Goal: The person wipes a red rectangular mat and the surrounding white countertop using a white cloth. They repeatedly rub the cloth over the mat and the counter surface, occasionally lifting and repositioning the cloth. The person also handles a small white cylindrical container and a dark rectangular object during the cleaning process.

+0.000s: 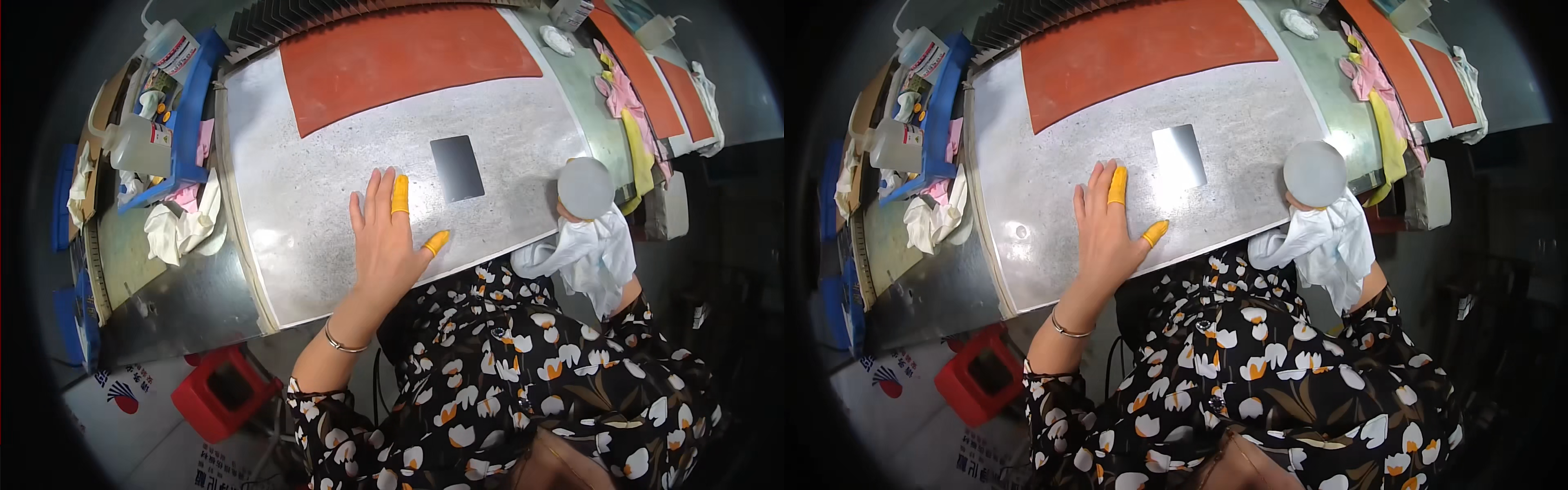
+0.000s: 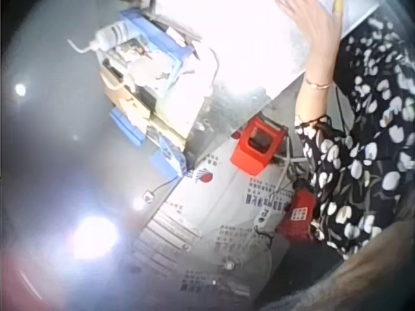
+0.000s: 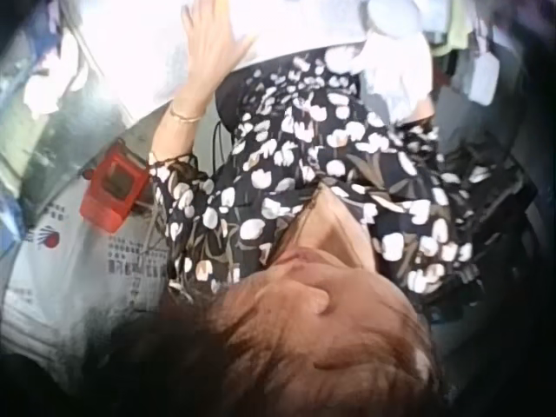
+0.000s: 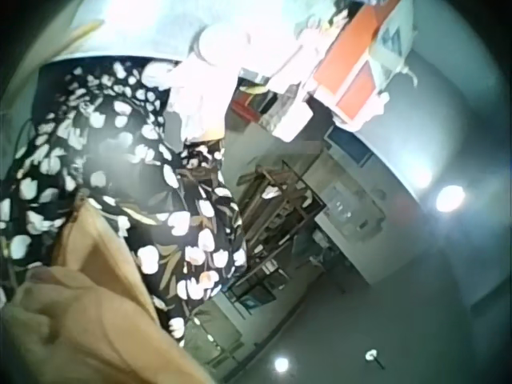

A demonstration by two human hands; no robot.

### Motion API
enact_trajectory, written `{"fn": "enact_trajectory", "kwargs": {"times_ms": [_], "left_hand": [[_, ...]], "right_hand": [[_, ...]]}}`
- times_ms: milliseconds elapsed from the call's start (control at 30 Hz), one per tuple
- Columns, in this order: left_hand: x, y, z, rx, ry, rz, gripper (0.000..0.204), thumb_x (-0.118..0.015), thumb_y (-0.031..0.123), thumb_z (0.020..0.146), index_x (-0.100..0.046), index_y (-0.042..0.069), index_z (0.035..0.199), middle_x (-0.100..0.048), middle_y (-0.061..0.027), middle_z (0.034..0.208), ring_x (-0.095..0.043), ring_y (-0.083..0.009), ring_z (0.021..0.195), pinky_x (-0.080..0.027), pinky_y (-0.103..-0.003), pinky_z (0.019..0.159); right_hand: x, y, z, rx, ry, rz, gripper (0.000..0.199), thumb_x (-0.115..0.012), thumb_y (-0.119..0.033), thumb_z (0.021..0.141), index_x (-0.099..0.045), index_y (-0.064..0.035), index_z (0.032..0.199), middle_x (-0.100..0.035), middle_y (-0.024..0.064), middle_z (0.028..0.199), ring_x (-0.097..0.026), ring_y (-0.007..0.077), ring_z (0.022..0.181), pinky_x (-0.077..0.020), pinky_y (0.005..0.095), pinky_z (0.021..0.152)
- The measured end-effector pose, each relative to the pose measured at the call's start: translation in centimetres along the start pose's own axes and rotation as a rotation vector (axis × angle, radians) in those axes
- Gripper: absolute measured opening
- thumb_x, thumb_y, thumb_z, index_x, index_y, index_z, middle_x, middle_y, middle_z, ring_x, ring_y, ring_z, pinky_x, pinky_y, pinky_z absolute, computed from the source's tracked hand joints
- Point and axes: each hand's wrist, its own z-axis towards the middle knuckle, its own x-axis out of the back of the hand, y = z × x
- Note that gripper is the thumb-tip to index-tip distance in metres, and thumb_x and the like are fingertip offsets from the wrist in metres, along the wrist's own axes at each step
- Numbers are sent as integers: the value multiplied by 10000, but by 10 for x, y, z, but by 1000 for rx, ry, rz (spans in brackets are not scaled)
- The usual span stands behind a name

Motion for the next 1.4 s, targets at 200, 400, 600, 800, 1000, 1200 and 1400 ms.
{"fn": "enact_trajectory", "kwargs": {"times_ms": [200,400,600,800,1000,1200,1400], "left_hand": [[1,3,-3,-10,2,-25,758,-723,259,707,-348,-91,1266,-314,-211,1355,-259,-361,1296,-167,-549,1046],[7,7,-22,-46,-30,-73,717,-701,206,722,-336,-74,1272,-316,-208,1358,-265,-376,1288,-167,-547,1045],[7,18,-26,-221,-88,-191,562,-708,209,689,-500,-64,1134,-427,-173,1292,-383,-341,1195,-303,-448,952],[4,22,-21,-247,-154,-159,532,-719,240,668,-545,-77,1059,-407,-156,1325,-398,-293,1156,-319,-422,870],[3,23,-18,-217,-195,-115,572,-699,309,675,-547,-64,1080,-385,-134,1352,-380,-274,1163,-302,-423,873],[5,22,-20,-238,-194,-106,541,-697,265,662,-552,-62,1068,-386,-153,1355,-380,-262,1181,-305,-420,874],[0,14,-28,-284,-77,-194,413,-703,147,671,-556,-56,998,-481,-160,1257,-461,-294,1122,-340,-418,879]], "right_hand": [[-8,-5,7,-21,-25,51,92,-609,-148,822,-582,-60,831,-541,-38,744,-490,48,714,-428,221,634],[-10,-8,38,-96,-25,84,94,-610,-148,822,-583,-59,833,-542,-38,747,-491,48,720,-427,222,641],[-75,-25,64,356,-127,-851,207,-596,-241,822,-581,-35,823,-603,64,710,-574,180,670,-443,312,638],[-119,-26,111,434,-48,-1283,249,-602,-302,776,-606,-59,831,-613,160,635,-606,347,643,-461,434,600],[-135,-28,130,376,-51,-1352,296,-612,-326,764,-630,-38,833,-634,176,682,-626,345,678,-475,436,628],[-136,-20,121,382,-55,-1344,346,-616,-385,753,-637,-40,760,-612,176,612,-610,361,619,-477,440,614],[-134,-21,104,280,-131,-1398,300,-605,-324,765,-640,-27,788,-635,177,676,-628,338,662,-476,434,633]]}}
